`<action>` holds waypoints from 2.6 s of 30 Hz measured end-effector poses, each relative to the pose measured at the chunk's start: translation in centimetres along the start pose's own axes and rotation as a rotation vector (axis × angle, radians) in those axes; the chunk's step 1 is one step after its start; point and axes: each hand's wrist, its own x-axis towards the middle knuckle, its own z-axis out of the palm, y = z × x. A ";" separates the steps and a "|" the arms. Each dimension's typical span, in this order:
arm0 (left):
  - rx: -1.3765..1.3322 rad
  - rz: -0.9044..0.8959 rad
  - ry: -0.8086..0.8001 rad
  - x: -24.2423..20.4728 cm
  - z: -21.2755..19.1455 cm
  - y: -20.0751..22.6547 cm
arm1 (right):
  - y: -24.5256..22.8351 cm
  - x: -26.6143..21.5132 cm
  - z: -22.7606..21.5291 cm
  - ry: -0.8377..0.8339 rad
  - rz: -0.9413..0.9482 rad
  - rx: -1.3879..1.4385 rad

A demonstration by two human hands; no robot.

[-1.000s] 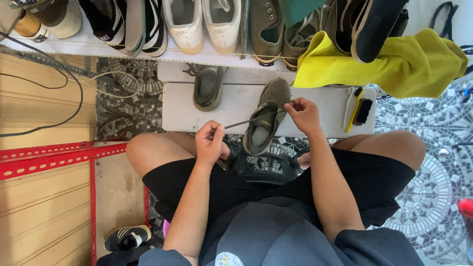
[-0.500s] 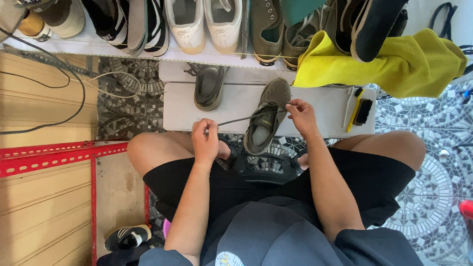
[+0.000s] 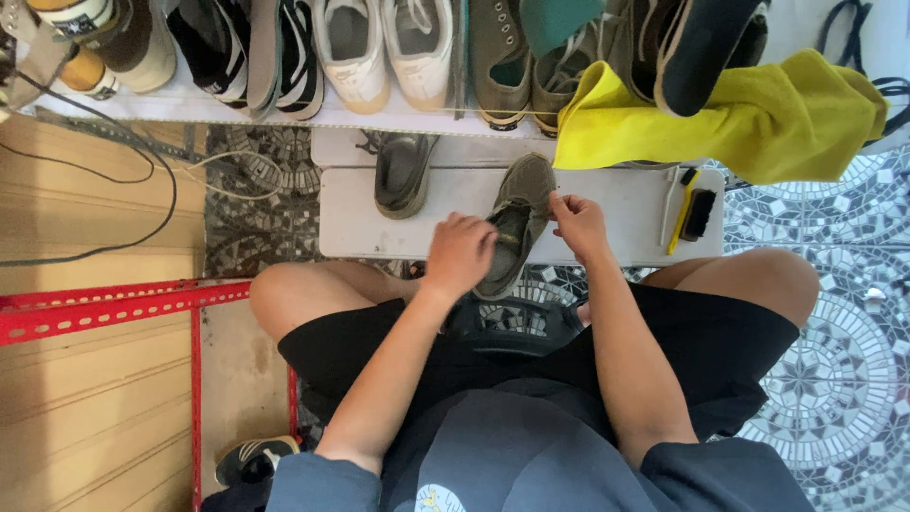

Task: The person sits on a stool and laces a grey sneaker placed on a white bench. They thread the laces through the eyelets, pull them tight, and tie a knot. The person repeats this process for the other shoe.

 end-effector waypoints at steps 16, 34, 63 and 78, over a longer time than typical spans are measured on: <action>0.206 -0.271 -0.138 8.2 9.7 -1.0 | 2.9 -0.9 2.1 0.074 0.038 0.082; -0.259 -0.384 -0.271 7.5 6.3 -2.0 | -2.7 -7.0 4.9 0.062 0.082 -0.233; -0.539 -0.538 -0.025 1.5 6.7 -0.4 | 1.3 -2.4 7.2 0.044 -0.199 -1.122; -0.584 -0.505 0.047 -1.8 0.7 4.5 | 0.0 -2.9 6.8 0.044 -0.161 -1.140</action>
